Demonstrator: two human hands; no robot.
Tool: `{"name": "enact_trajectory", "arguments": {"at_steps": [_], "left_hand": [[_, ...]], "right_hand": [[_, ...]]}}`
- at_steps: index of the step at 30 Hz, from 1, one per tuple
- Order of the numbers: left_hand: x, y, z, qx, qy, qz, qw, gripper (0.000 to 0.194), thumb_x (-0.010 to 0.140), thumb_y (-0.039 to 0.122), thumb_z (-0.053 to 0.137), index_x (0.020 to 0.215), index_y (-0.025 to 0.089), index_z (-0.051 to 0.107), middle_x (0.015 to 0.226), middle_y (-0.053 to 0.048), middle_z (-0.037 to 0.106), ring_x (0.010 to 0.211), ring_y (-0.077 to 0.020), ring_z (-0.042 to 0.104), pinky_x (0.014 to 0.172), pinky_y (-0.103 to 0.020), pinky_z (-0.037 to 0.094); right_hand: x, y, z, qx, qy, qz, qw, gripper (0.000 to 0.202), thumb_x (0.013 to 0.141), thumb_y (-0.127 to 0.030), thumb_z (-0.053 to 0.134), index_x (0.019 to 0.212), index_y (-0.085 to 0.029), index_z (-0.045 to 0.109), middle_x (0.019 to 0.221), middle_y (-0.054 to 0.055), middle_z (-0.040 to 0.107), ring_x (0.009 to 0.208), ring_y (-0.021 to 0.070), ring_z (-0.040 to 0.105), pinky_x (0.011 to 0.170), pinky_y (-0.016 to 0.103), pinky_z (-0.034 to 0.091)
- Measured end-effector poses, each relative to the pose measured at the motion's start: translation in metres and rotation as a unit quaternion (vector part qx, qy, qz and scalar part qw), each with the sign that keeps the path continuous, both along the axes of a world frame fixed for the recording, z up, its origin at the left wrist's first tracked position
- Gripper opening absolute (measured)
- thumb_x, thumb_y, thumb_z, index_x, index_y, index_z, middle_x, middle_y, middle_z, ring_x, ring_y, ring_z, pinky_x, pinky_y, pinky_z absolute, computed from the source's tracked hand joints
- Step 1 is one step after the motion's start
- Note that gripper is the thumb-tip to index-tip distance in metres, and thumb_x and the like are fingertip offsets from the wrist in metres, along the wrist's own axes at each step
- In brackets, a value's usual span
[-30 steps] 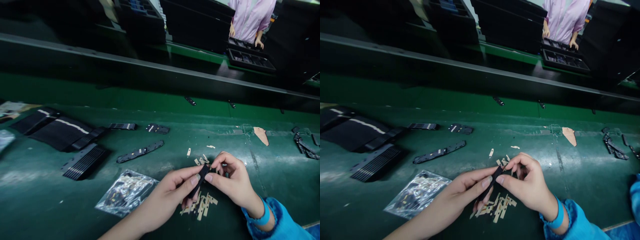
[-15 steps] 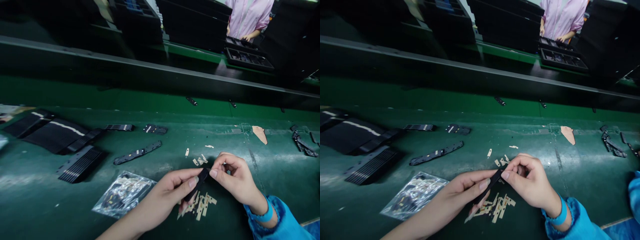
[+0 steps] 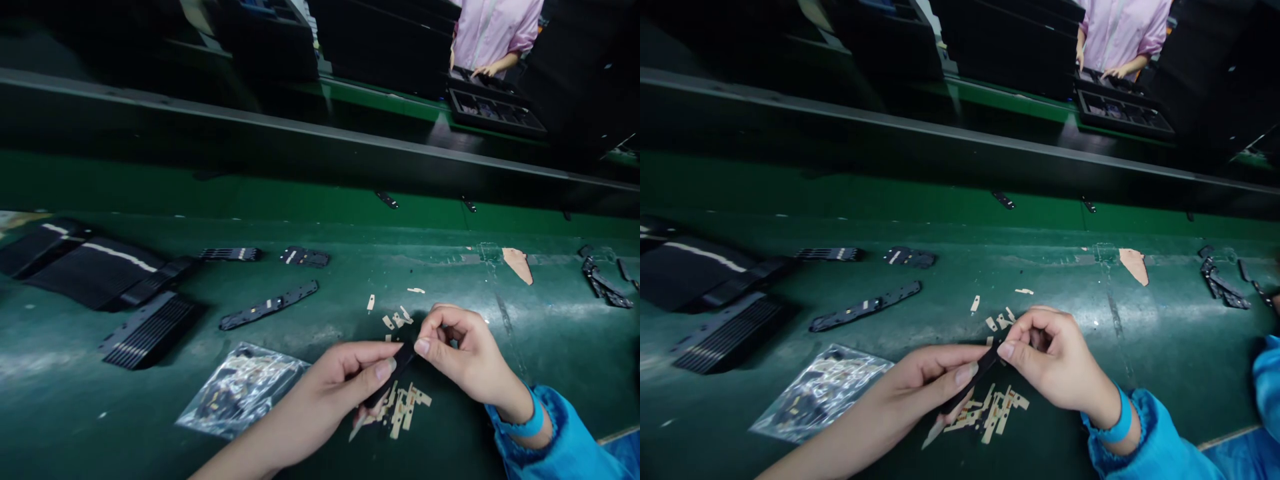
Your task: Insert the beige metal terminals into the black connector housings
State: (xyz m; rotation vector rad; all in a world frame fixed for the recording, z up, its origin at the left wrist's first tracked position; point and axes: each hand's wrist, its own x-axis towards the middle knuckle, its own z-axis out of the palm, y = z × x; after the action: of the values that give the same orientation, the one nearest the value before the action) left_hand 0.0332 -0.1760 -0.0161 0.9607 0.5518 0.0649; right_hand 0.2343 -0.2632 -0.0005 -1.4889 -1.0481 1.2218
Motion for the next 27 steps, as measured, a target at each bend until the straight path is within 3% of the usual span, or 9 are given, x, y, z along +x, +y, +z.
{"name": "enact_trajectory", "arguments": {"at_steps": [4,7,9,13,18,22,24,27], "left_hand": [[-0.001,-0.001,-0.003,-0.018,-0.014,-0.001,1.000,0.046,0.091,0.058,0.075,0.116,0.020,0.082,0.063,0.002,0.058,0.053,-0.0080,0.043,0.053,-0.018,0.036],[-0.001,-0.004,-0.009,-0.043,-0.014,0.007,0.999,0.054,0.088,0.062,0.076,0.120,0.018,0.080,0.057,0.004,0.055,0.047,-0.0075,0.043,0.048,-0.017,0.038],[0.000,-0.005,-0.011,-0.050,0.000,0.022,0.998,0.061,0.086,0.065,0.076,0.123,0.017,0.078,0.056,0.004,0.056,0.046,-0.0080,0.045,0.047,-0.017,0.040],[0.001,-0.005,-0.012,-0.035,0.020,0.036,0.999,0.062,0.084,0.067,0.077,0.118,0.015,0.078,0.055,0.004,0.055,0.046,-0.0084,0.044,0.046,-0.018,0.038],[0.003,-0.003,-0.007,-0.007,0.069,0.039,0.997,0.066,0.079,0.070,0.078,0.116,0.016,0.078,0.056,0.005,0.054,0.051,-0.0100,0.044,0.050,-0.020,0.038],[0.004,-0.003,-0.010,0.038,0.126,-0.022,0.991,0.069,0.080,0.073,0.073,0.124,0.019,0.075,0.061,0.002,0.059,0.055,-0.0153,0.052,0.051,-0.024,0.041],[0.004,-0.003,-0.011,0.093,0.147,-0.028,0.984,0.067,0.082,0.071,0.071,0.129,0.023,0.073,0.066,0.001,0.061,0.056,-0.0169,0.052,0.051,-0.025,0.041],[0.001,-0.001,-0.006,0.211,0.173,0.023,0.962,0.060,0.085,0.068,0.069,0.130,0.028,0.073,0.080,-0.003,0.068,0.064,-0.0197,0.056,0.056,-0.027,0.043]], "right_hand": [[0.005,0.002,-0.007,-0.008,0.008,-0.029,1.000,0.038,0.077,-0.045,0.090,0.084,-0.020,0.061,0.070,-0.006,0.048,0.061,0.0114,0.041,0.055,0.024,0.035],[0.007,0.002,-0.009,0.002,0.012,-0.013,1.000,0.034,0.087,-0.051,0.079,0.095,-0.021,0.066,0.075,-0.003,0.053,0.064,0.0127,0.046,0.058,0.025,0.038],[0.005,0.001,-0.007,0.020,0.002,0.021,1.000,0.037,0.086,-0.054,0.079,0.100,-0.021,0.071,0.081,0.000,0.058,0.067,0.0139,0.049,0.059,0.026,0.039],[-0.003,-0.001,-0.006,0.048,-0.073,0.024,0.996,0.037,0.074,-0.050,0.091,0.092,-0.022,0.073,0.080,-0.001,0.060,0.064,0.0137,0.049,0.056,0.026,0.038],[-0.003,0.002,-0.005,0.059,-0.137,0.032,0.988,0.035,0.079,-0.052,0.088,0.092,-0.022,0.075,0.080,0.000,0.064,0.066,0.0147,0.055,0.059,0.027,0.043],[0.007,-0.005,0.001,0.088,-0.213,0.087,0.969,0.033,0.082,-0.055,0.085,0.088,-0.024,0.076,0.080,0.001,0.070,0.075,0.0182,0.063,0.072,0.031,0.048],[0.022,-0.021,0.000,0.087,-0.262,0.066,0.959,0.033,0.083,-0.055,0.084,0.086,-0.023,0.075,0.082,0.002,0.073,0.079,0.0204,0.066,0.076,0.034,0.049],[0.063,-0.065,-0.009,0.035,-0.364,-0.070,0.928,0.037,0.086,-0.058,0.080,0.086,-0.021,0.073,0.084,0.006,0.074,0.082,0.0251,0.068,0.076,0.037,0.051]]}}
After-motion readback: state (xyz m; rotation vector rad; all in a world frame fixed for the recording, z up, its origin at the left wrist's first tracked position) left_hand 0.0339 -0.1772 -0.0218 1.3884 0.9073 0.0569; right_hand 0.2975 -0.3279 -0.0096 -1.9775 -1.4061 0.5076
